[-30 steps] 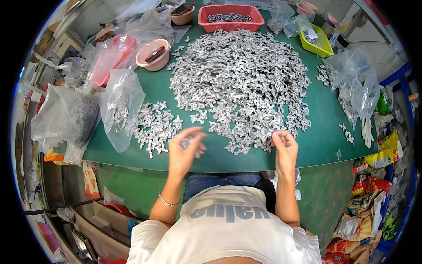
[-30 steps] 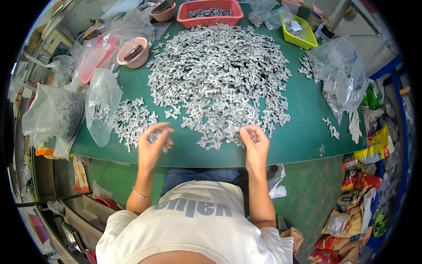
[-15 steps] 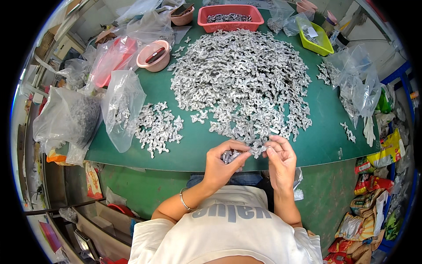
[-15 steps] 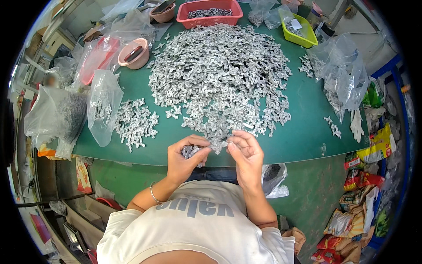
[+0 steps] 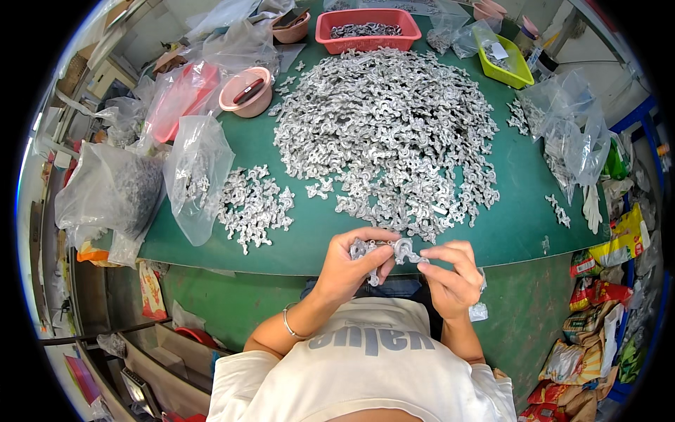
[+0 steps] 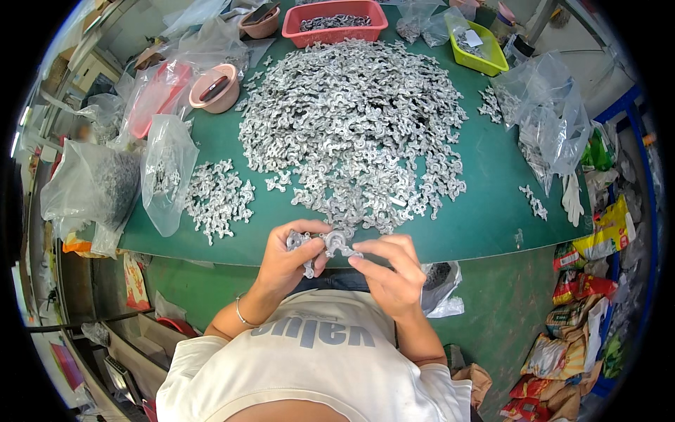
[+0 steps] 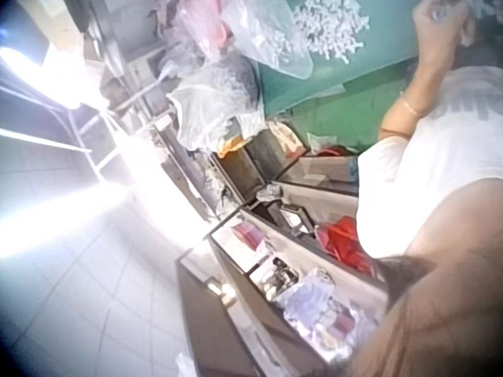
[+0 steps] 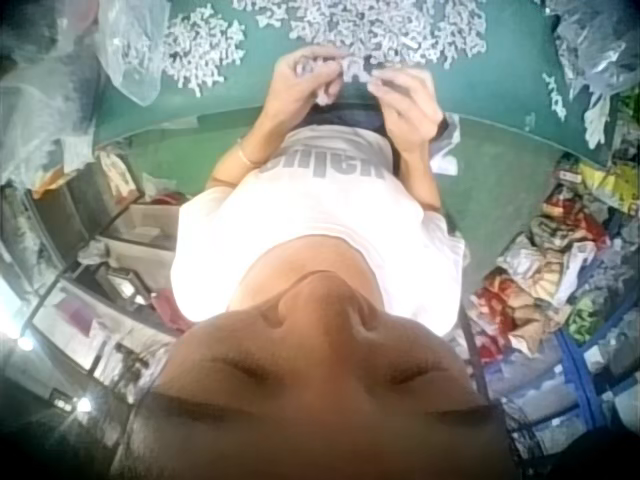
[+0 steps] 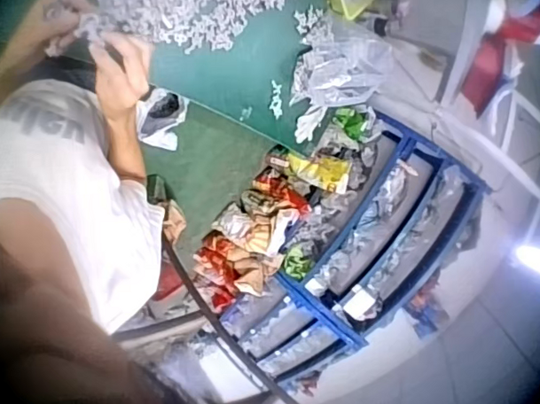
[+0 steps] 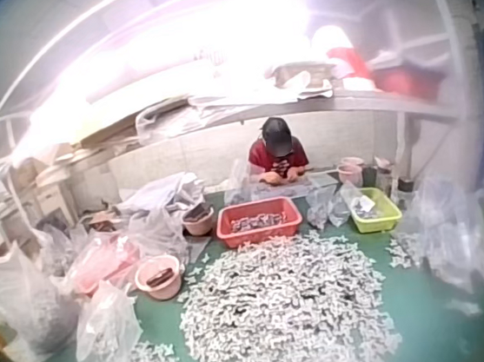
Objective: The person sorts through a pile of silver decorative star-shaped items by hand, picking them up individually and placing them into a separate group.
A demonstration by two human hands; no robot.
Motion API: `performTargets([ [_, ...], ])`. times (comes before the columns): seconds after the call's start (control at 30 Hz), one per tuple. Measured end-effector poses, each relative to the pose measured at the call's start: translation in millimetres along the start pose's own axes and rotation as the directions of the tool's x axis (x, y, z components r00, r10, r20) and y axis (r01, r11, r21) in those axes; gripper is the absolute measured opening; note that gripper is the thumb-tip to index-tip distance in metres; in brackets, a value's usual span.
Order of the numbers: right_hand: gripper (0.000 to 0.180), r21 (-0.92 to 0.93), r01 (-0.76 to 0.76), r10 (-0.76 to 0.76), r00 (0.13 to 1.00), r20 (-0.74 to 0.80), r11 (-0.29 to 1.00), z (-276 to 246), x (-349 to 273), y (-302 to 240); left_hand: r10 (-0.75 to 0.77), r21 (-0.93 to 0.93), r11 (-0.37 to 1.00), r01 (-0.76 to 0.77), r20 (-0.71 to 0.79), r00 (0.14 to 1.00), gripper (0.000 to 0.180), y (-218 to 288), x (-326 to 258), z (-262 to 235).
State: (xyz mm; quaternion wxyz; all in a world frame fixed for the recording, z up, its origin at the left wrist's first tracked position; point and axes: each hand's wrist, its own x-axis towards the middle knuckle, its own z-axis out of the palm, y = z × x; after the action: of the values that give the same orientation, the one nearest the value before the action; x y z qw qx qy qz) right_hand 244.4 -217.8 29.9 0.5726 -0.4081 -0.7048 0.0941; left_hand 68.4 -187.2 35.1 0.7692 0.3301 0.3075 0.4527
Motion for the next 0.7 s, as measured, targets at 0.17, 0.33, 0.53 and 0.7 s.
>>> performTargets([
  [0.17,0.024,0.005,0.045,-0.045,0.999,0.008,0.999,-1.0,0.1,-0.9,0.044,0.011,0.999,-0.044,0.017,0.999,0.017,1.3,-1.4,0.5],
  [0.33,0.024,0.03,0.037,-0.037,0.999,-0.003,0.999,-1.1,-0.2,-1.5,0.07,0.021,0.997,-0.071,0.045,0.997,0.017,0.8,-1.7,-0.4],
  [0.53,0.022,0.054,-0.063,0.065,0.997,-0.045,0.997,0.8,-0.4,14.6,0.107,0.096,0.989,-0.109,0.023,0.994,0.016,-1.8,-0.8,-7.6],
  [0.7,0.014,0.144,-0.574,0.588,0.748,-0.308,0.806,-7.5,-27.5,79.4,0.236,0.481,0.873,-0.076,-0.281,0.93,0.016,9.9,-1.0,-62.2],
])
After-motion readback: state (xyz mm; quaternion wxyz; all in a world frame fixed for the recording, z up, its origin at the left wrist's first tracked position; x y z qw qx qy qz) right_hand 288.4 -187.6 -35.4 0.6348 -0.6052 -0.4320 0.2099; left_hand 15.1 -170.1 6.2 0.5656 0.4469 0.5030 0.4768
